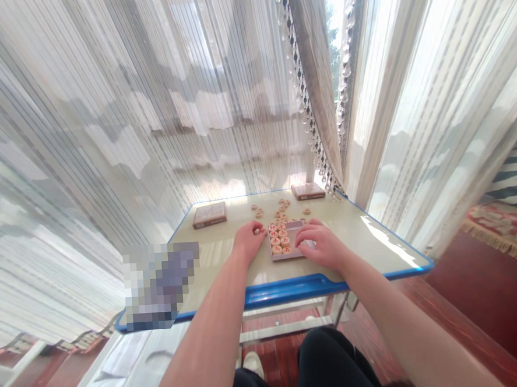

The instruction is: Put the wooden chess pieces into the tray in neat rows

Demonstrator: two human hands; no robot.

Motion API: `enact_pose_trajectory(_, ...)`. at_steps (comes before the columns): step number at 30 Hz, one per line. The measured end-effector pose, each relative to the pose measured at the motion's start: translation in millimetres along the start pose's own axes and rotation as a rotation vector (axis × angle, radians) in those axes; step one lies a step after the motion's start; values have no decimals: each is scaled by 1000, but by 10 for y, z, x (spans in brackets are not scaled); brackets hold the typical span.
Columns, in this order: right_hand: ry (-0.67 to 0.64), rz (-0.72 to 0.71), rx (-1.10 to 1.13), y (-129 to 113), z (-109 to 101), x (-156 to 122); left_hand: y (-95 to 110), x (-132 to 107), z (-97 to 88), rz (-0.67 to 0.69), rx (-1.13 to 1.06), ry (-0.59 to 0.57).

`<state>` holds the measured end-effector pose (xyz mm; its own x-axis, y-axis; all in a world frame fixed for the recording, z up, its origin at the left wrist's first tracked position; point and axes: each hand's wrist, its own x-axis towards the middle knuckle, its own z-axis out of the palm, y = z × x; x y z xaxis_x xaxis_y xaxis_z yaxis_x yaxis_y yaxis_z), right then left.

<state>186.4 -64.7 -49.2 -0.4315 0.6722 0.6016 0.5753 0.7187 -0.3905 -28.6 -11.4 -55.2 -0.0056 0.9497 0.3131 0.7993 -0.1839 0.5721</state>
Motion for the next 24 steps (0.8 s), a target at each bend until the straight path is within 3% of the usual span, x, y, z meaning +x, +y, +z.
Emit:
enact_pose_trajectory(8, 47, -35, 16, 9, 36, 6, -72, 22, 57, 110, -103, 105)
enact_pose_trajectory(14, 108, -38, 20, 28, 54, 4, -52, 26, 56, -40, -336, 32)
enact_pose_trajectory(20, 130, -39, -15, 59, 68, 9, 12, 12, -4, -84, -699, 121)
enact_pose_trajectory(24, 211, -113, -125, 18, 100, 22, 70, -53, -63, -68, -1011, -100)
